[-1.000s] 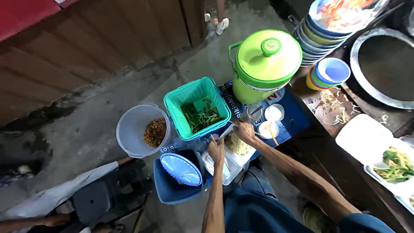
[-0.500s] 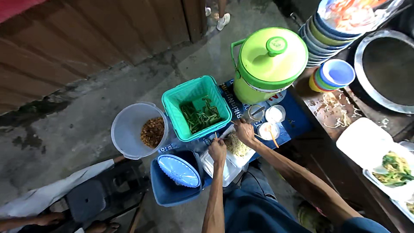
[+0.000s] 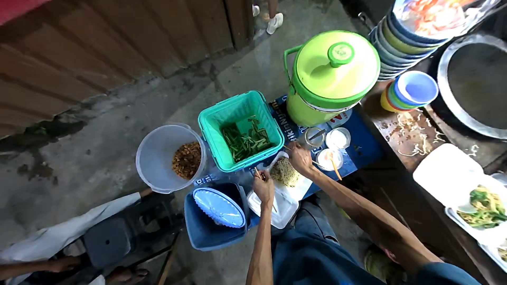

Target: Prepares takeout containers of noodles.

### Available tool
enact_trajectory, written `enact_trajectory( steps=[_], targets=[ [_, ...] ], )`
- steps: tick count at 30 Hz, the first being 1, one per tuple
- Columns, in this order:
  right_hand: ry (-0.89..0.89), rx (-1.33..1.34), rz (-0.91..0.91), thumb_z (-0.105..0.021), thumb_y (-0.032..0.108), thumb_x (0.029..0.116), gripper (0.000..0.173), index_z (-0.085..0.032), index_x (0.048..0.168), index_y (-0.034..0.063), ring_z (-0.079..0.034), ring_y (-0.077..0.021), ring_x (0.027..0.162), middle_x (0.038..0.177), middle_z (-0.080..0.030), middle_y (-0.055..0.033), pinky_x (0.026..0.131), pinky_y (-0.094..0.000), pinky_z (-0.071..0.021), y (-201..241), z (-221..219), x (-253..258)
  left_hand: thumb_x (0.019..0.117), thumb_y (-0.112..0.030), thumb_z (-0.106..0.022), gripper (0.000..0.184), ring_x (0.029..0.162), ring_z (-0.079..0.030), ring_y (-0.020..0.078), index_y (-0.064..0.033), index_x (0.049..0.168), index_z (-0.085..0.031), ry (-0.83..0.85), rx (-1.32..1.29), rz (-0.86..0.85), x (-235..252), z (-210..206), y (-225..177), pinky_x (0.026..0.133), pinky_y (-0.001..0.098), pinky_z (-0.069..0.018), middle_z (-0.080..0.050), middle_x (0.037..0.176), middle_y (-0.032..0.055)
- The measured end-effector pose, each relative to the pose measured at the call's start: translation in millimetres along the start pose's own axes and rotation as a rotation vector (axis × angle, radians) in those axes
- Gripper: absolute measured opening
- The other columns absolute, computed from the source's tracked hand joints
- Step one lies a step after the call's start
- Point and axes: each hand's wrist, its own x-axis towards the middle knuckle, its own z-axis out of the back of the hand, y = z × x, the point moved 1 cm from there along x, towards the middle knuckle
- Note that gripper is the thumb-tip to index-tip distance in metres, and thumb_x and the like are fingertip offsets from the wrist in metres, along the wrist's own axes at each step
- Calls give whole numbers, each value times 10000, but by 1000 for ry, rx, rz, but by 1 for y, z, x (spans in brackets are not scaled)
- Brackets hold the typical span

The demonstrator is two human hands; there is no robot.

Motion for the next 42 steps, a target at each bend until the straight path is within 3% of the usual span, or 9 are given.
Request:
enact_trajectory(
  steps=[3, 13, 24, 27, 31, 34, 36, 39, 42],
  targets=[
    [-23, 95, -19, -620, 167, 994, 398, -577, 1357, 11, -657, -450, 1105, 1317, -610, -263, 904, -615, -527, -4, 11, -18, 1009, -255, -657, 465, 796, -676, 287, 76, 1323, -564, 42, 20, 58, -5, 9, 2, 778, 456, -561, -696, 921, 193],
    [98, 92, -243, -582, 419, 1021, 496, -612, 1357, 55, -650, -401, 1142, 1272, -654, -222, 968, -589, -490, -74, 8, -77, 1021, -573, -539, 604, 1071, -686, 360, -8, 1086, -742, 547, 339, 230, -44, 19, -9, 951, 568, -518, -720, 1088, 213],
    [-1, 25, -162, -507, 243, 1040, 328, -681, 1211, 25, -635, -384, 1191, 1231, -683, -204, 956, -555, -500, -79, -9, -68, 998, -343, -633, 321, 888, -680, 277, -46, 916, -724, 589, 325, 196, -58, -5, -4, 805, 516, -528, -701, 889, 121],
    [-71, 89, -90, -585, 305, 1024, 428, -606, 1292, -29, -584, -427, 1238, 1291, -615, -261, 984, -551, -498, -81, -2, -75, 1033, -424, -579, 444, 968, -711, 320, -9, 1096, -723, 514, 328, 118, -68, 0, -8, 877, 536, -547, -735, 995, 167],
    [-371, 374, 77, -418, 165, 1061, 352, -599, 1182, -112, -638, -377, 1095, 1130, -640, -271, 972, -470, -512, -76, 29, -111, 1120, -237, -362, 430, 893, -670, 376, 126, 1274, -532, 235, 121, 20, -87, 31, -31, 833, 532, -535, -654, 927, 260],
    [-515, 614, 149, -341, 190, 1091, 398, -649, 1109, -60, -638, -284, 1032, 1057, -657, -199, 966, -426, -508, -75, 53, -136, 1088, -132, -320, 355, 758, -618, 246, 123, 1141, -562, 81, -43, -211, -84, 50, -42, 722, 402, -533, -606, 824, 162],
    [-545, 635, 154, -319, 260, 1104, 471, -708, 1048, 2, -570, -314, 1066, 1030, -654, -181, 1006, -483, -404, -74, 65, -146, 1061, -133, -398, 337, 1009, -594, 253, 100, 1059, -641, 68, -206, -370, -79, 64, -50, 917, 377, -498, -622, 1055, 204],
    [-476, 671, 111, -326, 255, 1113, 441, -688, 1086, 5, -582, -126, 831, 916, -644, -85, 784, -315, -485, -80, 62, -150, 989, -133, -588, 229, 983, -601, 133, 65, 985, -705, -22, -357, -488, -71, 78, -59, 868, 243, -518, -630, 1056, 140],
    [-496, 645, 134, -429, 202, 1089, 360, -660, 1124, -72, -658, -188, 725, 837, -682, -132, 711, -367, -555, -84, 40, -146, 953, -64, -660, 155, 881, -680, 82, 85, 986, -688, -101, -384, -547, -66, 81, -60, 819, 222, -579, -702, 990, 126]
  ],
)
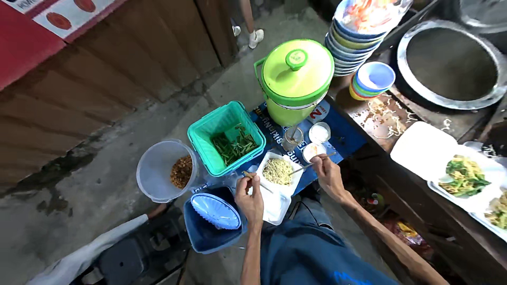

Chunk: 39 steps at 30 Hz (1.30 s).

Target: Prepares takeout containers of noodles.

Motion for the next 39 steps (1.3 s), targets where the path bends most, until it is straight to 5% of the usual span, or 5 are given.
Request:
enact_trajectory(
  steps=[7, 14, 22, 34, 39],
  targets=[
    [-79, 6, -20, -550, 144, 1030, 270, -649, 1143, -81, -684, -222, 754, 891, -708, -158, 742, -384, -571, -45, -48, -3, 917, -37, -728, 179, 769, -703, 93, 100, 1026, -693, -47, 136, 45, -6, -19, 36, 757, 240, -590, -733, 892, 150],
    [-114, 532, -493, -473, 108, 1082, 219, -573, 1120, -82, -685, -96, 678, 823, -704, -85, 662, -260, -586, -69, -83, -1, 908, -10, -728, 170, 750, -708, 111, 107, 1009, -659, -60, 50, 154, -8, -41, 76, 750, 269, -600, -725, 849, 143],
    [-153, 275, -100, -476, 118, 1051, 261, -610, 1124, -94, -700, -110, 761, 902, -721, -108, 720, -281, -589, -58, -56, -10, 932, -34, -712, 188, 753, -718, 115, 107, 1043, -657, -46, 144, 144, -6, -15, 52, 747, 276, -600, -732, 857, 150],
    [-143, 271, -2, -489, 108, 1045, 248, -627, 1101, -90, -701, -95, 763, 894, -717, -101, 714, -258, -593, -51, -53, -13, 930, -32, -711, 170, 744, -728, 102, 89, 1039, -665, -38, 93, 227, -13, -13, 53, 738, 266, -615, -738, 848, 118],
    [-128, 431, -345, -468, 85, 1066, 234, -569, 1165, -102, -706, -130, 741, 885, -716, -118, 708, -295, -598, -70, -82, -5, 921, -26, -721, 174, 738, -717, 136, 100, 1026, -663, 1, 111, 262, -11, -32, 76, 741, 303, -608, -729, 844, 143]
  ],
)
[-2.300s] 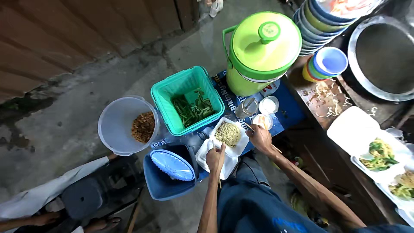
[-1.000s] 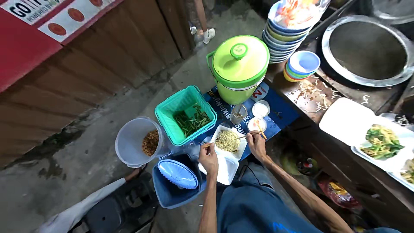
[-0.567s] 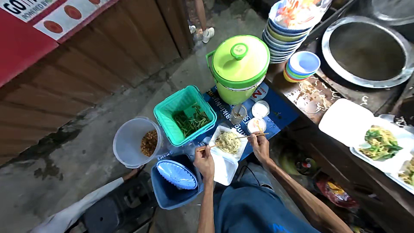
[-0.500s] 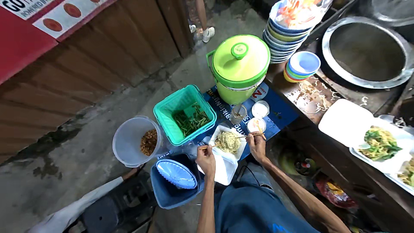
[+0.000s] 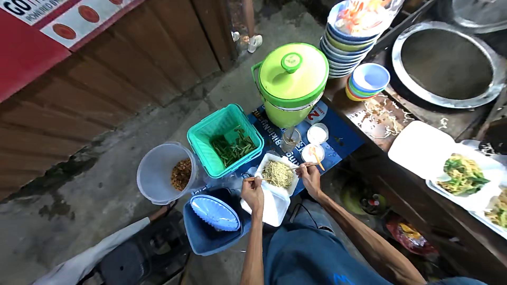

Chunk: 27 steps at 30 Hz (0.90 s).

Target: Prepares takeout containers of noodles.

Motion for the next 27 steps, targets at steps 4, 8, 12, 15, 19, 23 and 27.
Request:
enact_trajectory(
  steps=[4, 8, 12, 15, 19, 23, 27],
  targets=[
    [76, 130, 98, -496, 72, 1046, 171, -594, 1088, -61, -701, -88, 714, 837, -722, -54, 680, -253, -600, 23, 8, -10, 920, 5, -708, 166, 735, -731, 124, 105, 1037, -644, 1, -150, 25, 4, 3, -10, 727, 291, -632, -730, 843, 121],
    [56, -91, 287, -494, 114, 1046, 253, -622, 1119, -92, -710, -105, 771, 901, -724, -104, 721, -276, -601, 26, 23, -12, 929, -36, -711, 172, 752, -713, 115, 97, 1029, -667, -62, 28, -96, 1, 22, -18, 744, 286, -602, -730, 853, 138],
    [25, -21, -25, -467, 90, 1065, 253, -585, 1165, -109, -714, -148, 752, 904, -723, -132, 729, -315, -606, -4, 3, 0, 923, -19, -717, 161, 730, -718, 133, 96, 1022, -664, -20, -17, -22, 3, 4, 1, 737, 307, -611, -730, 838, 136],
    [-8, 194, -192, -476, 71, 1070, 197, -584, 1101, -92, -695, -121, 668, 811, -719, -97, 667, -282, -596, 5, -3, 1, 923, 13, -706, 156, 723, -734, 134, 103, 1035, -643, -17, -183, 64, 6, 2, -8, 725, 300, -639, -729, 829, 118],
    [49, 236, 51, -482, 51, 1052, 130, -571, 1067, -42, -705, -99, 703, 824, -724, -48, 686, -264, -605, 38, 16, -18, 927, 35, -690, 160, 743, -745, 148, 110, 1054, -628, -19, -270, 79, -2, 25, -38, 735, 315, -654, -728, 843, 114],
    [32, -24, 348, -505, 97, 1042, 209, -631, 1077, -66, -704, -75, 751, 884, -727, -66, 704, -246, -600, 32, 32, -18, 923, 9, -693, 149, 748, -739, 107, 95, 1034, -645, -47, -156, -50, -3, 34, -30, 728, 277, -640, -735, 840, 93],
    [-10, -103, 136, -473, 106, 1058, 269, -610, 1148, -108, -719, -142, 781, 926, -725, -138, 740, -311, -609, 5, 17, -3, 933, -37, -706, 164, 752, -715, 147, 95, 1024, -673, 1, 63, -71, 3, 14, -16, 746, 315, -599, -731, 851, 148]
  ],
)
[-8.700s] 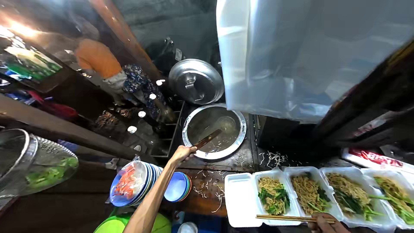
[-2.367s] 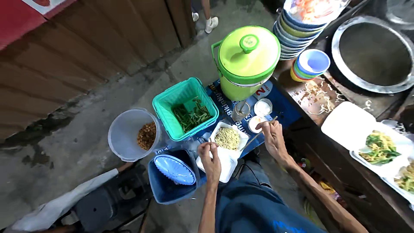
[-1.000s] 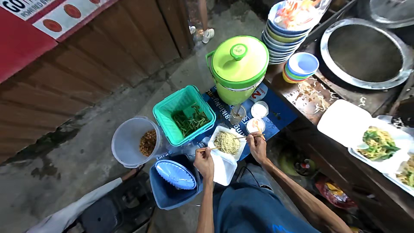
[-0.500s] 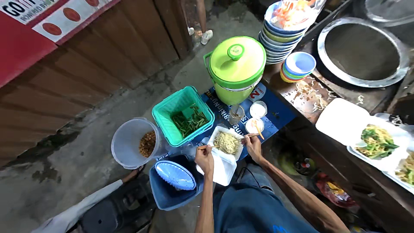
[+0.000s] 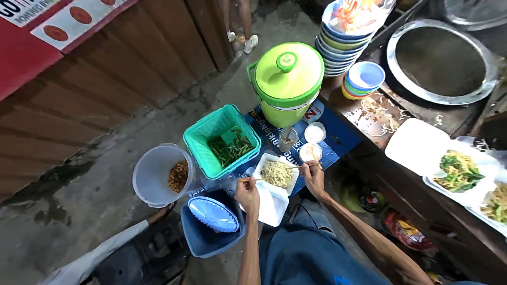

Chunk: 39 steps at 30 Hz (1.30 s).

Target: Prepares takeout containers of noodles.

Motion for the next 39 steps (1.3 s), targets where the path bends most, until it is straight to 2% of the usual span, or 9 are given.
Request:
enact_trajectory(
  steps=[4, 9, 12, 17, 20, 25, 31, 35, 39],
  targets=[
    [-6, 314, -301, -466, 65, 1075, 194, -583, 1092, -87, -700, -114, 685, 818, -721, -91, 680, -275, -598, -3, -19, 8, 935, -13, -700, 158, 739, -733, 148, 97, 1041, -657, 29, -168, 120, 7, -17, 8, 736, 318, -634, -730, 852, 138],
    [109, 197, 67, -507, 83, 1039, 179, -600, 1096, -58, -715, -90, 755, 876, -727, -57, 718, -260, -613, 25, 12, -7, 931, -6, -698, 177, 752, -743, 122, 102, 1058, -639, -2, -222, 51, 2, 13, -21, 737, 290, -645, -735, 858, 113],
    [23, -12, 201, -502, 110, 1039, 244, -638, 1098, -83, -709, -104, 765, 904, -724, -105, 717, -273, -604, 15, 17, -4, 930, -35, -703, 177, 745, -717, 104, 96, 1042, -662, -32, -72, -34, 2, 14, -8, 733, 275, -609, -730, 851, 123],
    [10, 159, -203, -462, 87, 1071, 243, -575, 1153, -112, -714, -150, 748, 898, -720, -137, 726, -311, -607, -5, -18, 11, 934, 3, -693, 172, 727, -726, 150, 113, 1057, -644, -4, -185, 144, 12, -19, 20, 725, 314, -632, -720, 850, 141],
    [14, 360, -355, -460, 65, 1076, 207, -588, 1085, -98, -705, -135, 672, 812, -722, -105, 671, -289, -605, 12, -20, 15, 939, 31, -685, 162, 727, -732, 153, 116, 1066, -630, -13, -319, 237, 12, -15, 1, 719, 313, -644, -713, 850, 137],
    [76, 441, -73, -483, 34, 1047, 119, -580, 1045, -35, -715, -122, 705, 816, -731, -50, 695, -286, -615, 46, 3, -6, 932, 48, -671, 154, 743, -750, 164, 105, 1064, -618, -15, -406, 140, 0, 11, -30, 734, 326, -660, -726, 837, 106],
    [121, -64, 288, -518, 124, 1035, 248, -638, 1104, -82, -708, -113, 766, 888, -725, -108, 715, -283, -600, 23, 27, -7, 930, -20, -691, 156, 742, -719, 94, 95, 1031, -663, -34, -108, -38, -7, 15, -7, 726, 263, -612, -732, 846, 111],
    [42, -68, 33, -472, 108, 1052, 272, -611, 1145, -106, -727, -156, 777, 915, -724, -140, 742, -320, -617, 4, 5, 4, 939, -43, -703, 168, 744, -698, 122, 90, 1038, -676, -20, 14, -16, 2, -6, 7, 733, 289, -586, -725, 857, 144],
    [36, 206, -331, -463, 81, 1076, 227, -585, 1124, -104, -707, -126, 685, 836, -722, -111, 689, -288, -607, 0, -19, 13, 941, -8, -695, 169, 731, -729, 142, 98, 1064, -650, 10, -176, 148, 11, -20, 13, 726, 312, -632, -724, 853, 132]
  ],
)
